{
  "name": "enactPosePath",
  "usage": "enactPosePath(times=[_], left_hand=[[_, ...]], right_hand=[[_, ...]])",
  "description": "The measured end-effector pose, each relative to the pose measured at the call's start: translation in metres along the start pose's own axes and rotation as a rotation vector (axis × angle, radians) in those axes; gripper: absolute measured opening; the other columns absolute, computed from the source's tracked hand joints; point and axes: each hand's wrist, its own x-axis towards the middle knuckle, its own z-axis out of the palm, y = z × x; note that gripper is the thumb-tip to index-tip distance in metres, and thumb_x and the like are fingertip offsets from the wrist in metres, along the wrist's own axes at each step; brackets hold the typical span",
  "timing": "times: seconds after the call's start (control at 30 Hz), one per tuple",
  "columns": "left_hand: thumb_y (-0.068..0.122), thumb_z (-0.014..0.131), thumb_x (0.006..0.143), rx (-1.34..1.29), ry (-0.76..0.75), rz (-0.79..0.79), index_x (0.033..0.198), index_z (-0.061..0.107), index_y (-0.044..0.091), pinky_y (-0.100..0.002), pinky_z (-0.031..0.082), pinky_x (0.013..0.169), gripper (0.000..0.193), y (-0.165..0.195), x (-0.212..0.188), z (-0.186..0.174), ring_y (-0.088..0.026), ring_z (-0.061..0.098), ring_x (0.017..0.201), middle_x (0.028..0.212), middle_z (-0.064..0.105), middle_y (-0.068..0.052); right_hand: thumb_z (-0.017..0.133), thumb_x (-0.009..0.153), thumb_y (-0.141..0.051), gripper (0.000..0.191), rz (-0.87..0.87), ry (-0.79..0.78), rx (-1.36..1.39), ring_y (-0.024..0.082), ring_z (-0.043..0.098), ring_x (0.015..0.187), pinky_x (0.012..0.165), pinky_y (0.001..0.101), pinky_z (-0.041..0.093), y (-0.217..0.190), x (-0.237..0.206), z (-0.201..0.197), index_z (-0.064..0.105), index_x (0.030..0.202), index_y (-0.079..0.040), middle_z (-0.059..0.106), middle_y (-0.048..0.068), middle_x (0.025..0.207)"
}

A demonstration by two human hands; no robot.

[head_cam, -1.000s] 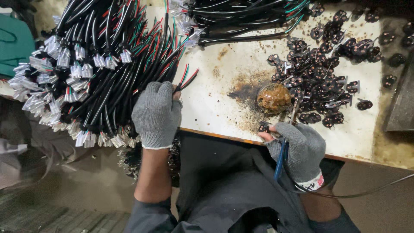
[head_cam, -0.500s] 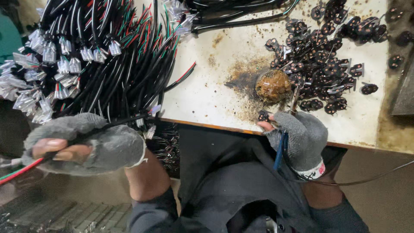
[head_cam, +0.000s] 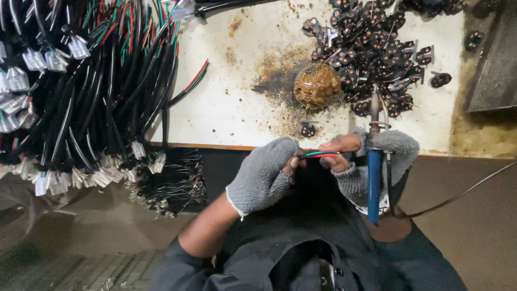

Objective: The person solders wires to electrical connectors at a workbench. They hold a wire against a connector terminal, apply a soldering iron to the joint, and place the finished connector aside, repeating the process with additional wires and connectors.

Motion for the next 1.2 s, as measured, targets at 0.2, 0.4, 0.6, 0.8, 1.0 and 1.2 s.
enactPosePath(times=[0.2, 0.4, 0.6, 0.8, 1.0, 1.2], left_hand=[[0.019, 0.051, 0.102, -0.093, -0.14, -0.041, 0.1, 0.06, 0.009, -0.045, 0.052, 0.075, 0.014, 0.001, 0.006, -0.011, -0.039, 0.065, 0.086, 0.089, 0.063, -0.015], [0.022, 0.056, 0.098, -0.182, -0.235, -0.192, 0.113, 0.06, 0.007, -0.042, 0.055, 0.073, 0.022, 0.017, 0.012, -0.018, -0.035, 0.069, 0.08, 0.087, 0.064, -0.014], [0.022, 0.068, 0.098, -0.047, -0.012, 0.006, 0.112, 0.063, 0.008, -0.04, 0.053, 0.074, 0.02, 0.018, 0.018, 0.003, -0.035, 0.069, 0.087, 0.095, 0.066, -0.013], [0.012, 0.074, 0.096, -0.12, 0.087, 0.007, 0.105, 0.064, 0.01, -0.036, 0.056, 0.073, 0.013, 0.01, 0.021, 0.017, -0.029, 0.072, 0.085, 0.096, 0.068, -0.01], [-0.005, 0.068, 0.083, -0.181, -0.029, 0.092, 0.105, 0.063, 0.008, -0.036, 0.057, 0.076, 0.026, 0.002, 0.023, 0.004, -0.03, 0.072, 0.089, 0.097, 0.068, -0.009], [-0.008, 0.063, 0.081, -0.113, 0.068, 0.135, 0.109, 0.062, 0.011, -0.037, 0.057, 0.08, 0.034, 0.001, 0.023, 0.009, -0.029, 0.069, 0.09, 0.102, 0.066, -0.009]], right_hand=[[0.061, 0.096, -0.02, 0.035, 0.514, -0.138, 0.838, 0.015, 0.062, 0.071, 0.063, 0.0236, 0.049, 0.02, 0.0, -0.007, 0.072, 0.107, 0.012, 0.069, 0.012, 0.082], [0.069, 0.096, -0.002, 0.021, 0.152, -0.297, 0.602, 0.012, 0.058, 0.072, 0.066, 0.0224, 0.049, 0.035, -0.002, -0.002, 0.067, 0.116, 0.004, 0.066, 0.007, 0.085], [0.081, 0.091, -0.023, 0.025, -0.002, -0.169, 0.155, 0.018, 0.074, 0.088, 0.078, 0.027, 0.06, 0.016, 0.002, -0.011, 0.068, 0.102, -0.004, 0.072, 0.01, 0.098], [0.082, 0.092, -0.024, 0.024, -0.052, -0.056, 0.012, 0.016, 0.07, 0.085, 0.077, 0.0285, 0.057, 0.0, 0.007, -0.007, 0.068, 0.097, -0.005, 0.072, 0.006, 0.094], [0.081, 0.093, -0.018, 0.021, -0.059, -0.062, 0.087, 0.014, 0.068, 0.083, 0.081, 0.0267, 0.055, 0.01, 0.0, -0.007, 0.067, 0.101, -0.005, 0.07, 0.007, 0.095], [0.077, 0.095, -0.008, 0.018, -0.016, -0.133, 0.302, 0.007, 0.06, 0.066, 0.061, 0.0179, 0.049, 0.037, -0.008, -0.01, 0.064, 0.106, -0.002, 0.063, 0.002, 0.079]])
